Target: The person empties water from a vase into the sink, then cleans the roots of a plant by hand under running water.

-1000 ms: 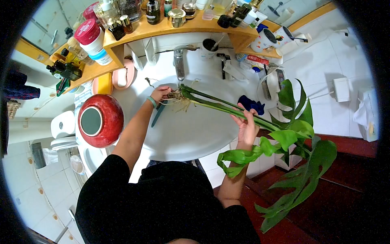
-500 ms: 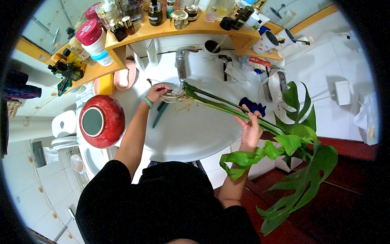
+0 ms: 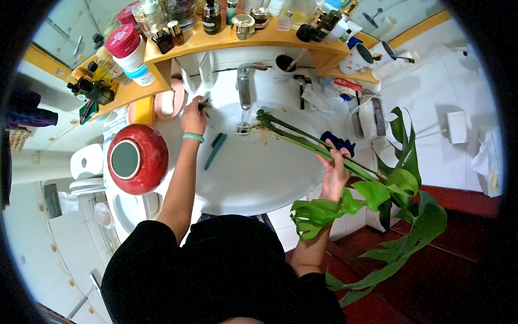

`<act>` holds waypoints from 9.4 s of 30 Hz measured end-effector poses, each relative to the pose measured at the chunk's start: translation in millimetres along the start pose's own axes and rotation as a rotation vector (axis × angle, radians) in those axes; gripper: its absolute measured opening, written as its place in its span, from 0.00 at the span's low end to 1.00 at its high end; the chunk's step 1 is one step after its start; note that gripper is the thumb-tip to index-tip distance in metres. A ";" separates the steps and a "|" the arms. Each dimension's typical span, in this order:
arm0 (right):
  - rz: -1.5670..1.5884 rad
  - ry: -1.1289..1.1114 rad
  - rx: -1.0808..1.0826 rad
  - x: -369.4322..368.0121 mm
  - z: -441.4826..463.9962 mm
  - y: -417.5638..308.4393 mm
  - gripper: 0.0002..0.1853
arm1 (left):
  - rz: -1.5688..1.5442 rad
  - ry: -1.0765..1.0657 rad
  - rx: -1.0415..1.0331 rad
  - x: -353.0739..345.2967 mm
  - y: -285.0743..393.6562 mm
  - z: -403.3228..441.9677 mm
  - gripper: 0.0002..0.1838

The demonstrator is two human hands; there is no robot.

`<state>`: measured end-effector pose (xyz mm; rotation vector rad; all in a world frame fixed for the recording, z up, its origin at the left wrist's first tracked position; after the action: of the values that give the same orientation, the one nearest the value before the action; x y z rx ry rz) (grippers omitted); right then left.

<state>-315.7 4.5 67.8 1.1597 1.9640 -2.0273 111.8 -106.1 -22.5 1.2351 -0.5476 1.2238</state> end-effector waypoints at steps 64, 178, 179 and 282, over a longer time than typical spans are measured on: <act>0.076 0.058 0.014 5.8 7.0 11.0 0.08 | 0.114 0.269 -0.132 20.1 6.4 -2.2 0.05; 0.051 0.003 -0.121 -24.8 -7.7 23.7 0.08 | -0.847 -0.657 0.315 -126.6 4.6 -28.5 0.05; 0.045 0.000 -0.118 -24.0 -7.2 22.8 0.08 | -0.526 -0.392 0.113 -84.0 5.4 -9.1 0.06; 0.170 -0.034 -0.119 -21.2 4.1 15.8 0.15 | 0.250 -0.058 -0.093 -33.6 -1.3 5.5 0.11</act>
<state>-293.9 -10.9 66.3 1.2121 1.8722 -1.8095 103.7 -124.3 -50.2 1.1510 -0.8119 1.3572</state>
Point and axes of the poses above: each hand's wrist, its own z-axis towards the middle knuckle, its own x-axis out of the back of the hand, y = z × x, the point moved 10 cm from there along z, towards the middle knuckle, and after that the axes turned 15 degrees about z, right-handed, at the moved point
